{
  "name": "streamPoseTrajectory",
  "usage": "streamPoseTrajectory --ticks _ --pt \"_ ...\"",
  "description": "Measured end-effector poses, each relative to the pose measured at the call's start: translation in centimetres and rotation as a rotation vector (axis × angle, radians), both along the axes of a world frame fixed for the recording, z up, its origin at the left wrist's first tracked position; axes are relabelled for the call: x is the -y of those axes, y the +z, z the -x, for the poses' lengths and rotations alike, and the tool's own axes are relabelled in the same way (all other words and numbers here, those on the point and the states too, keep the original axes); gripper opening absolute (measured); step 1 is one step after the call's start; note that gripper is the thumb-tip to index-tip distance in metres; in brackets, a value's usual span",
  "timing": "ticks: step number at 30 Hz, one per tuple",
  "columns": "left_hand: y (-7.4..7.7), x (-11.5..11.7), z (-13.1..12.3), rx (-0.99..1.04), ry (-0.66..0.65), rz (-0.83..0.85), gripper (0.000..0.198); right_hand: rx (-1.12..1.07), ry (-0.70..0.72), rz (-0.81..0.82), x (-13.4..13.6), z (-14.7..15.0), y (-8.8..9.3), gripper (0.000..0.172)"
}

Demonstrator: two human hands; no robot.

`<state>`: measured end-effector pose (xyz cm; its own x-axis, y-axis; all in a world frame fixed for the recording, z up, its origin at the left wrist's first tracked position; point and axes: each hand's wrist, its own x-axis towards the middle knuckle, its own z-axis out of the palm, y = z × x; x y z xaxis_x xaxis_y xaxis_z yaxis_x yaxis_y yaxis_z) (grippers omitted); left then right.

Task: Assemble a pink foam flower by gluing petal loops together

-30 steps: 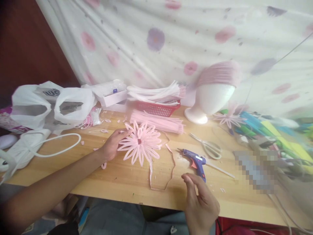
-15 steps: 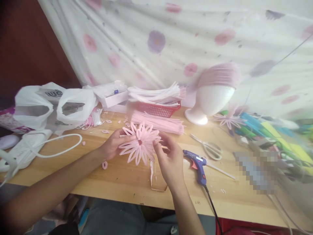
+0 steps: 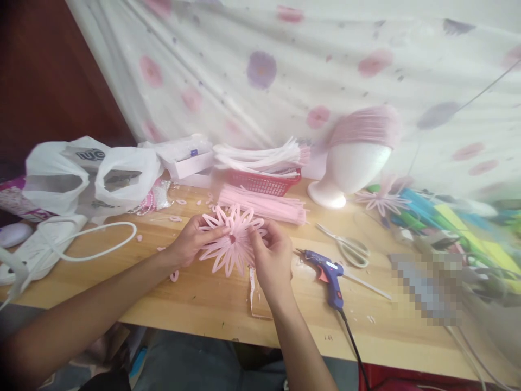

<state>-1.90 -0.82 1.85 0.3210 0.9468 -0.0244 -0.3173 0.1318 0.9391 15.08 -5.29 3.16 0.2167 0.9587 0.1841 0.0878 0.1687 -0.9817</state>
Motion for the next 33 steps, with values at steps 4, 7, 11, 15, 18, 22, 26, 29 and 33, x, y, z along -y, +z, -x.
streamPoseTrajectory --ticks 4,7,11,15,18,22,26,29,33 --pt "-0.2 0.0 -0.1 -0.02 -0.017 -0.033 0.038 0.07 -0.083 -0.061 0.2 0.2 -0.2 0.029" --pt "-0.2 -0.2 0.1 -0.043 -0.027 -0.058 0.036 0.427 -0.25 -0.383 0.6 0.1 -0.1 0.028" --pt "-0.2 -0.2 0.1 -0.024 -0.038 -0.107 0.033 0.844 -0.258 -0.634 0.9 0.2 -0.2 0.011" --pt "-0.4 -0.1 0.1 -0.013 -0.03 -0.106 0.033 0.885 -0.264 -0.657 1.0 0.4 -0.4 0.012" --pt "-0.1 -0.4 0.4 -0.039 -0.015 -0.107 0.033 0.764 -0.337 -0.638 1.0 0.1 -0.3 0.015" --pt "1.8 -1.4 2.2 0.03 0.039 -0.1 0.03 0.521 -0.404 -0.488 0.0 -0.9 -0.5 0.017" --pt "5.2 -2.4 4.8 0.11 0.216 -0.161 0.031 0.42 -0.28 -0.216 -2.3 -1.4 -1.7 0.028" --pt "7.3 -3.0 6.4 0.12 0.334 -0.21 0.033 0.683 -0.078 -0.084 -4.1 -0.3 -2.1 0.025" --pt "7.9 -4.1 7.9 -0.004 0.512 -0.348 0.037 1.038 0.094 -0.048 -5.2 3.0 -1.6 0.021"
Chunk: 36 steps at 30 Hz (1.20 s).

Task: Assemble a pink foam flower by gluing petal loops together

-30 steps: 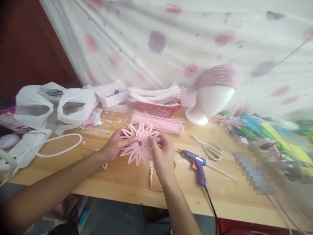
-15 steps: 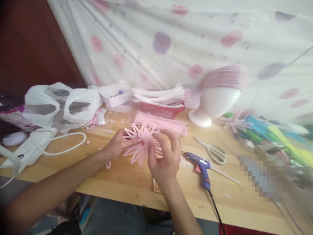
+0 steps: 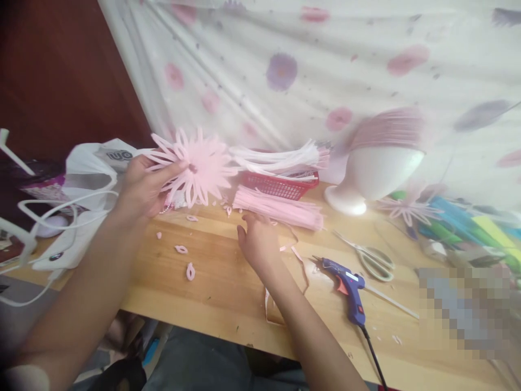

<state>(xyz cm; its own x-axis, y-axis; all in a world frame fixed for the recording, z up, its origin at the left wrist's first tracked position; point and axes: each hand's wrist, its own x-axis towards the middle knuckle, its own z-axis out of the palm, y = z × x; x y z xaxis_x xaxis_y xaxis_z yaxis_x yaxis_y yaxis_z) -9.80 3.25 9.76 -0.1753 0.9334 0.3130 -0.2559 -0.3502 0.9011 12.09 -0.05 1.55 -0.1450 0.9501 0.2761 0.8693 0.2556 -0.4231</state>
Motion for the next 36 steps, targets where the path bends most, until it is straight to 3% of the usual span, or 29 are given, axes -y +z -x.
streamPoseTrajectory --ticks 6,9,13,17,22,27,32,36 --pt "-3.0 -1.1 1.2 -0.168 -0.007 0.039 0.036 0.072 0.304 0.173 3.3 4.7 0.4 0.018" --pt "-4.3 -1.2 0.5 -0.187 -0.059 0.107 0.037 0.086 0.294 0.283 5.3 6.5 -0.2 0.019" --pt "-5.4 -1.1 -1.0 -0.299 -0.201 0.118 0.03 0.181 0.294 0.283 6.5 7.5 -1.5 0.021" --pt "-6.6 -0.7 -2.2 -0.34 -0.372 0.201 0.034 0.026 0.207 0.22 7.3 5.6 -2.5 0.02" --pt "-7.4 -0.2 -2.7 -0.236 -0.459 0.316 0.038 -0.576 0.012 0.189 8.2 0.9 -2.5 0.015" --pt "-7.3 0.1 -3.2 -0.115 -0.486 0.363 0.034 -1.011 -0.087 0.31 8.2 -1.6 -2.7 0.03" --pt "-7.1 0.3 -3.2 -0.087 -0.517 0.396 0.037 -0.997 -0.136 0.245 7.8 -2.2 -2.2 0.029" --pt "-7.5 0.4 -3.0 -0.071 -0.562 0.396 0.037 -0.876 -0.151 0.167 6.7 -2.5 -0.3 0.021"
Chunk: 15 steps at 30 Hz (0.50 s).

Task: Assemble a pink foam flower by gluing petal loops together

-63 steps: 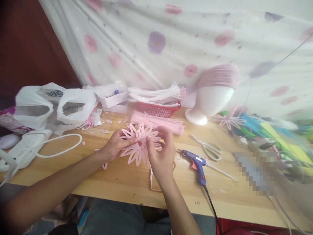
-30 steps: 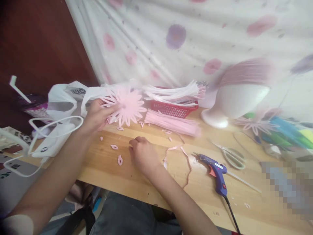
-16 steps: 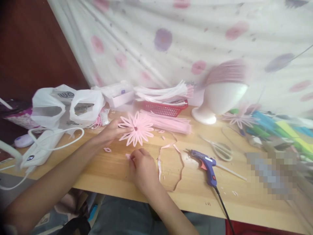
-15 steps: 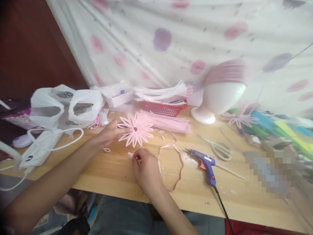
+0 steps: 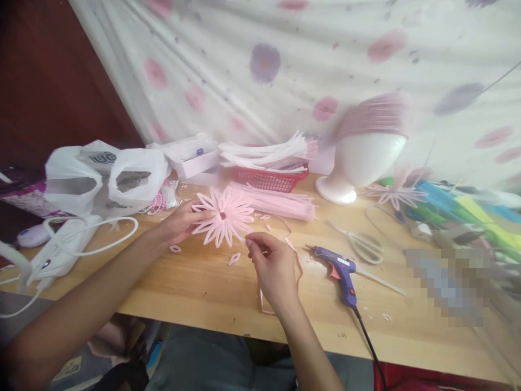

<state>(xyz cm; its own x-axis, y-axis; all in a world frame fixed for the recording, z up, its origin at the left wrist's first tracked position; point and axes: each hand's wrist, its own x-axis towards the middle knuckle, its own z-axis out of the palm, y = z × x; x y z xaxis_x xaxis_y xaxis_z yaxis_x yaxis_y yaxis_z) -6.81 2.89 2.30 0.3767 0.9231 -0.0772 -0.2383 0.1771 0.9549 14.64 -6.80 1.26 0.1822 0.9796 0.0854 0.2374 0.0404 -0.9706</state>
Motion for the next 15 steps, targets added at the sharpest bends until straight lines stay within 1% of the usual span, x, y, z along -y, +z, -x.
streamPoseTrajectory --ticks 2,4,6,8,11,13,15 --pt "-0.2 0.1 -0.1 0.008 -0.019 -0.004 0.035 0.065 0.011 -0.076 -1.0 0.2 1.2 0.018" --pt "-0.3 0.2 -0.3 0.02 -0.003 -0.014 0.033 0.109 0.02 -0.164 -2.3 0.7 2.1 0.013" --pt "-0.3 0.4 -0.5 0.025 0.021 -0.032 0.033 0.14 0.026 -0.216 -3.6 1.3 2.8 0.009" --pt "-0.1 0.5 -0.6 0.019 0.03 -0.043 0.034 0.148 0.049 -0.224 -4.8 1.8 3.0 0.01" --pt "0.1 0.5 -0.7 0.022 0.04 -0.044 0.036 0.093 0.09 -0.181 -5.9 2.4 2.8 0.016" --pt "0.2 0.5 -0.6 0.028 0.038 -0.037 0.038 0.068 0.071 -0.168 -6.2 2.6 2.7 0.019" --pt "0.2 0.4 -0.5 0.03 0.033 -0.03 0.038 0.103 0.031 -0.19 -6.3 2.8 2.8 0.022"
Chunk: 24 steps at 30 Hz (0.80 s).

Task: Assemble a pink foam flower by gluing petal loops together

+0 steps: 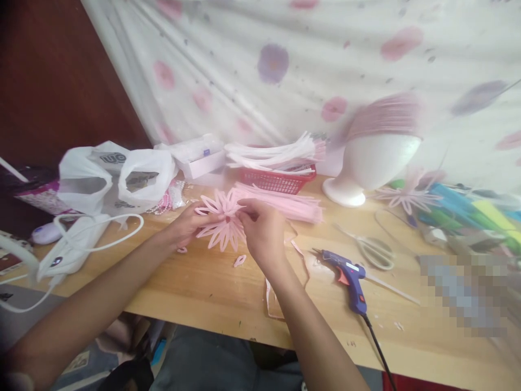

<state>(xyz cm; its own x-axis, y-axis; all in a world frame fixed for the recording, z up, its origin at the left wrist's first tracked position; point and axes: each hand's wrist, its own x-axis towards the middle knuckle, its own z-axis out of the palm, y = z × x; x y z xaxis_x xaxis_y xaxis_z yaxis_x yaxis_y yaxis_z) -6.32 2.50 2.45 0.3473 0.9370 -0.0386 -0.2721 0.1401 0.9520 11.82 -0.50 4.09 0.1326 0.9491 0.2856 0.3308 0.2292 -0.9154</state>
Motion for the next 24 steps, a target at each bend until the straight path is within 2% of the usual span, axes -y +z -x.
streamPoseTrajectory --ticks 5,10,14,24 --pt "0.0 -0.1 0.0 0.017 0.017 0.042 0.038 0.21 -0.045 -0.085 -0.1 -0.2 0.9 0.012" --pt "0.1 0.0 0.0 0.023 0.027 0.076 0.04 0.358 0.034 -0.091 -0.5 -0.8 1.8 0.017" --pt "-0.1 0.0 0.1 0.017 0.021 0.09 0.04 0.455 0.042 -0.098 -0.9 -0.8 2.2 0.018" --pt "0.0 -0.1 0.1 0.035 0.01 0.107 0.037 0.453 -0.002 -0.161 -1.0 -0.1 1.4 0.021"
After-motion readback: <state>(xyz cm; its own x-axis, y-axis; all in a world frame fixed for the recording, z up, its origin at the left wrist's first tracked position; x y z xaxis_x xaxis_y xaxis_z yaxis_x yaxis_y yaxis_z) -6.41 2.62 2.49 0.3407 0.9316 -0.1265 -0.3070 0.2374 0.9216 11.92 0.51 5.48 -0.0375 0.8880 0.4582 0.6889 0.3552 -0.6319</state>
